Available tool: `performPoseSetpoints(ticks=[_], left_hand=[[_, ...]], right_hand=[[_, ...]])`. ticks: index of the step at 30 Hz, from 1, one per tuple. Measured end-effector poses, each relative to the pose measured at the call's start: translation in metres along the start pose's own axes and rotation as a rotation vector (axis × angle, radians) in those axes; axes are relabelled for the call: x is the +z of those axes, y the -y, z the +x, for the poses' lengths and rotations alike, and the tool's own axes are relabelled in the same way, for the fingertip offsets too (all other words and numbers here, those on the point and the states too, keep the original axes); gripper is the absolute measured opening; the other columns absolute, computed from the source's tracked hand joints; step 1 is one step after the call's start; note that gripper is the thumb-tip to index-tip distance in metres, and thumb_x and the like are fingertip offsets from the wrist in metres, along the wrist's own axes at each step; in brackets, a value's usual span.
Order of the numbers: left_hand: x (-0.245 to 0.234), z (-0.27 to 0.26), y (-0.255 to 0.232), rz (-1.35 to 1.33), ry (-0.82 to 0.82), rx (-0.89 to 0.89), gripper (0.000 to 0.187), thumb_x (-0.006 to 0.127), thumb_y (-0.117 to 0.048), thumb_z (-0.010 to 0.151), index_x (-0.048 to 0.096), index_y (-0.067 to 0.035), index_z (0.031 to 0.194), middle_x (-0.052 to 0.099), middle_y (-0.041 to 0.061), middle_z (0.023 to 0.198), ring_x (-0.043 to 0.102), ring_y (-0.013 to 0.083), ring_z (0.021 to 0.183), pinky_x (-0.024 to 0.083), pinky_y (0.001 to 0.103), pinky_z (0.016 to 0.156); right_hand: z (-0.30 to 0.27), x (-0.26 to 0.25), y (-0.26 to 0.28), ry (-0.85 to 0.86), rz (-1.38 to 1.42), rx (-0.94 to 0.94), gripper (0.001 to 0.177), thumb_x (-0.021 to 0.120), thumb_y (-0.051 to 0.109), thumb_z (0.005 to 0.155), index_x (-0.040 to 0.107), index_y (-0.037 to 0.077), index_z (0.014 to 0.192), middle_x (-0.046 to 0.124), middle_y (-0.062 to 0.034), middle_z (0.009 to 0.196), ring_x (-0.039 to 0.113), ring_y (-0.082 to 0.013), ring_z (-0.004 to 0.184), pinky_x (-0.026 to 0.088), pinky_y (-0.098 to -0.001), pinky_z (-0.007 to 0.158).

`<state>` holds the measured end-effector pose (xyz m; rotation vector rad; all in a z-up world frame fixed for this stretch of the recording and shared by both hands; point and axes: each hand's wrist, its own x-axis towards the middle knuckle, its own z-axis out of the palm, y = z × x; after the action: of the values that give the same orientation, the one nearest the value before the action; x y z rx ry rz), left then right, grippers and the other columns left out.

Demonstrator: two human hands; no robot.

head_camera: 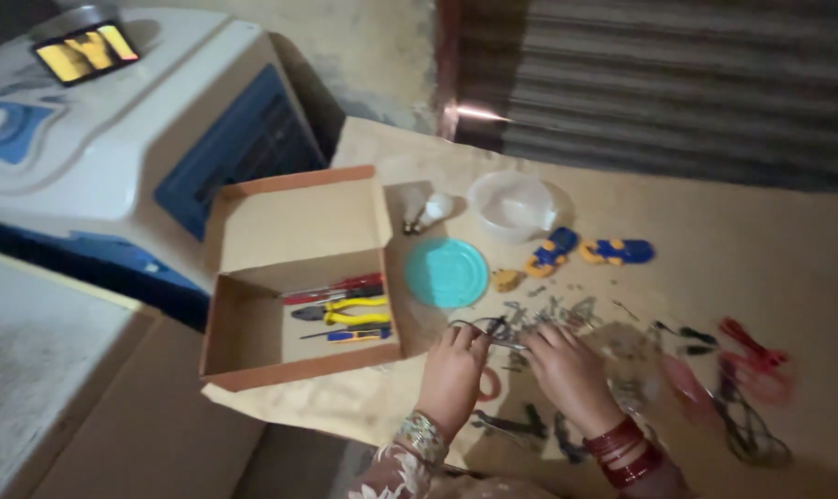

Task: The person picks up various tools and small hardware items from a table and places them into a cardboard box. They handle screwdrivers, pliers, and other small items one by one, arranging them inside the box.

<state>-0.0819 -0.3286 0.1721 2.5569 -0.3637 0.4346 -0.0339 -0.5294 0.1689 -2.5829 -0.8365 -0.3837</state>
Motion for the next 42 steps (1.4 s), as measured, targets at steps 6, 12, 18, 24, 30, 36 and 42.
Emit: performPoseSetpoints(ticks=[6, 12, 18, 24, 30, 36, 42], left_hand=[[-0.037, -0.010, 0.036, 0.032, -0.117, -0.060, 0.029, 0.059, -0.005, 0.083, 0.069, -0.008, 0.110, 0.063, 0.009, 0.106, 0.058, 0.0311, 0.102, 0.048, 0.043, 0.086], [-0.075, -0.018, 0.086, 0.052, -0.140, -0.087, 0.023, 0.059, -0.006, 0.082, 0.069, -0.008, 0.102, 0.063, 0.011, 0.101, 0.059, 0.0323, 0.099, 0.048, 0.044, 0.085], [-0.107, -0.030, 0.163, 0.068, -0.065, -0.195, 0.010, 0.063, -0.008, 0.084, 0.070, -0.010, 0.092, 0.064, 0.010, 0.096, 0.062, 0.0328, 0.098, 0.050, 0.046, 0.084], [-0.114, -0.044, 0.260, 0.019, 0.093, -0.281, 0.010, 0.066, -0.010, 0.086, 0.075, -0.012, 0.090, 0.070, 0.013, 0.101, 0.066, 0.0356, 0.100, 0.054, 0.049, 0.082], [-0.085, -0.046, 0.325, 0.022, 0.351, -0.234, 0.014, 0.064, -0.011, 0.084, 0.076, -0.013, 0.091, 0.073, 0.014, 0.095, 0.070, 0.0361, 0.094, 0.056, 0.050, 0.079], [-0.025, -0.045, 0.349, 0.105, 0.493, -0.074, 0.015, 0.063, -0.014, 0.087, 0.077, -0.013, 0.091, 0.075, 0.015, 0.090, 0.073, 0.0344, 0.087, 0.058, 0.048, 0.076], [0.018, -0.039, 0.345, 0.112, 0.575, 0.008, 0.017, 0.059, -0.012, 0.094, 0.077, -0.013, 0.094, 0.075, 0.017, 0.092, 0.075, 0.0342, 0.089, 0.060, 0.046, 0.077]], right_hand=[[0.036, 0.009, 0.043, -0.029, 0.108, -0.063, 0.017, 0.071, 0.016, 0.084, 0.072, 0.009, 0.099, 0.067, -0.0066, 0.099, 0.064, -0.0287, 0.099, 0.052, -0.0412, 0.086], [0.074, 0.026, 0.093, 0.002, 0.203, -0.046, 0.014, 0.070, 0.017, 0.088, 0.071, 0.008, 0.098, 0.066, -0.0069, 0.098, 0.064, -0.0290, 0.096, 0.052, -0.0418, 0.083], [0.107, 0.064, 0.145, 0.030, 0.255, -0.013, 0.023, 0.067, 0.016, 0.090, 0.070, 0.007, 0.111, 0.067, -0.0096, 0.106, 0.065, -0.0305, 0.100, 0.053, -0.0413, 0.086], [0.123, 0.119, 0.177, 0.005, 0.287, 0.064, 0.032, 0.062, 0.012, 0.093, 0.065, 0.004, 0.124, 0.066, -0.0119, 0.126, 0.061, -0.0317, 0.120, 0.049, -0.0418, 0.102], [0.121, 0.165, 0.186, -0.019, 0.066, 0.113, 0.047, 0.059, 0.005, 0.088, 0.054, -0.002, 0.134, 0.048, -0.0212, 0.147, 0.038, -0.0387, 0.144, 0.032, -0.0497, 0.117], [0.104, 0.181, 0.183, 0.034, 0.171, 0.243, 0.063, 0.051, -0.002, 0.086, 0.043, -0.001, 0.148, 0.037, -0.0225, 0.158, 0.035, -0.0395, 0.146, 0.032, -0.0471, 0.117], [0.107, 0.183, 0.183, 0.044, 0.187, 0.282, 0.065, 0.051, -0.005, 0.084, 0.043, 0.000, 0.148, 0.041, -0.0227, 0.155, 0.041, -0.0409, 0.142, 0.035, -0.0457, 0.116]])
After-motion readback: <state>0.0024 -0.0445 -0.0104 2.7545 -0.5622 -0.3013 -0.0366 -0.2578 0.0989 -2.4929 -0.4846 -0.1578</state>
